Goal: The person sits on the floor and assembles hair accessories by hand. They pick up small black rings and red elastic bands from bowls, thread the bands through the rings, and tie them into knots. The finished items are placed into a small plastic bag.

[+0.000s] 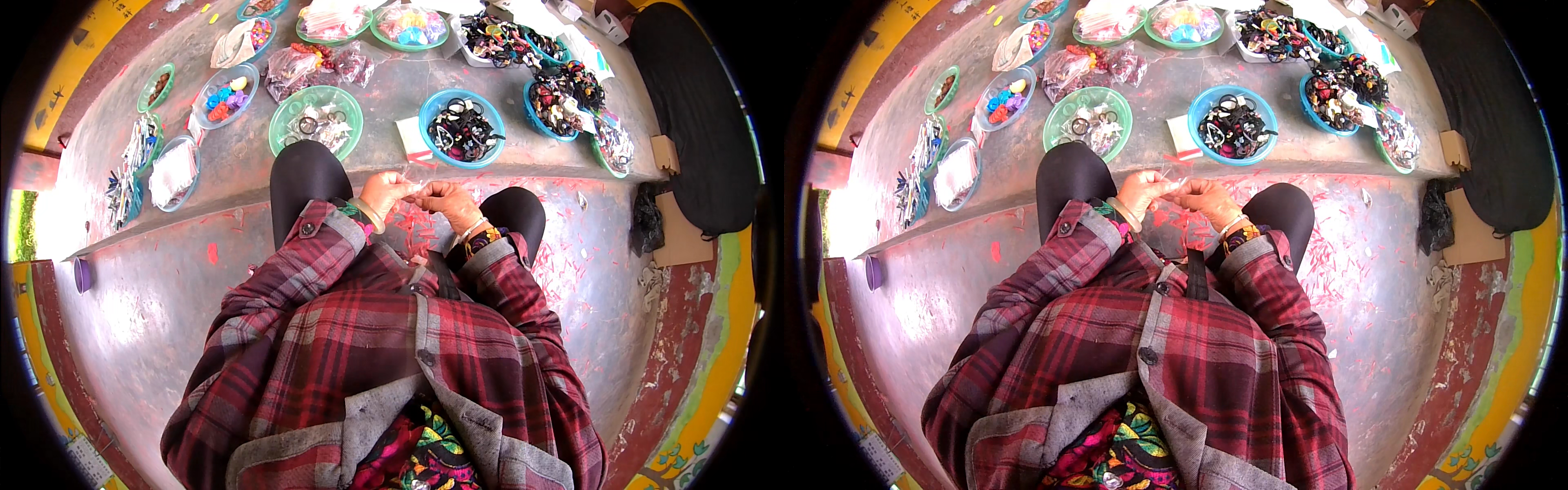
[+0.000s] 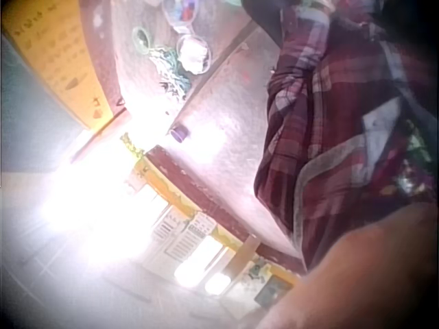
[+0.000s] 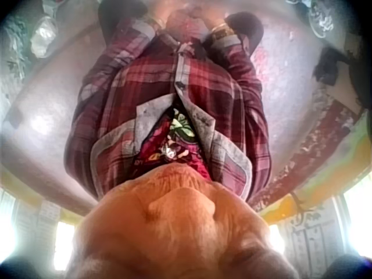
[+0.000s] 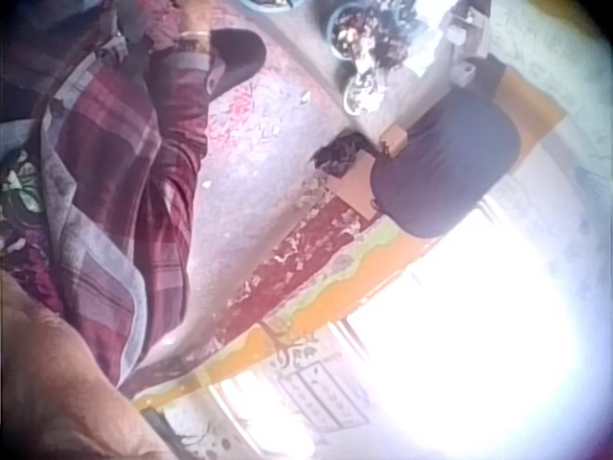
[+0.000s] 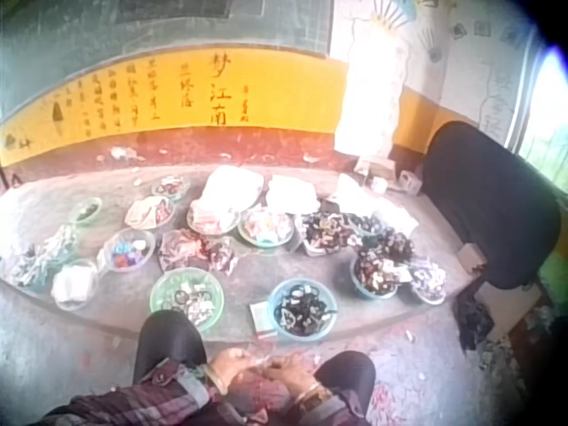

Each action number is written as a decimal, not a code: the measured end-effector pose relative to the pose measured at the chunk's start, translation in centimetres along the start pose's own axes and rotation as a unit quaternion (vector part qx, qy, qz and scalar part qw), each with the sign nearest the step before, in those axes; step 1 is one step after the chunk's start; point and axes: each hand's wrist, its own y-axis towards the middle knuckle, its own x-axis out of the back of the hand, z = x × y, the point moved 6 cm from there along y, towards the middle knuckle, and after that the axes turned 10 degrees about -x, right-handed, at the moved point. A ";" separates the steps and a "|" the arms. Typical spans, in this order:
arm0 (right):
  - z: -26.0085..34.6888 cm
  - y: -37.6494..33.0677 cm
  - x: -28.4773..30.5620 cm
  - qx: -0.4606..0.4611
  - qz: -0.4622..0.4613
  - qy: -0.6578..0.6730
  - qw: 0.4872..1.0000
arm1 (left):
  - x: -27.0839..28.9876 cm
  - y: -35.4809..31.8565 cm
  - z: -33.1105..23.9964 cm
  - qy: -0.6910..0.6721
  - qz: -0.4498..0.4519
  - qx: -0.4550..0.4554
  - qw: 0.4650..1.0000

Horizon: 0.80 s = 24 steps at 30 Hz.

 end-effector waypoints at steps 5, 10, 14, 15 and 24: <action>-0.9 0.6 0.5 0.009 -0.012 -0.026 1.000 | 0.0 0.0 -0.3 0.013 0.001 -0.008 1.000; -0.9 0.7 0.6 0.012 -0.021 -0.044 0.999 | -0.2 -0.2 -0.4 -0.003 -0.005 0.014 1.000; -1.6 0.9 1.7 0.010 -0.051 -0.063 0.997 | -0.3 -0.2 -0.5 -0.052 -0.027 0.025 0.998; -1.5 0.9 1.7 0.014 -0.055 -0.050 0.997 | -0.3 -0.2 -0.6 -0.055 -0.023 0.026 0.998; -0.7 0.5 1.3 0.030 -0.087 -0.062 0.994 | 0.0 -0.1 0.1 -0.056 -0.020 0.042 0.997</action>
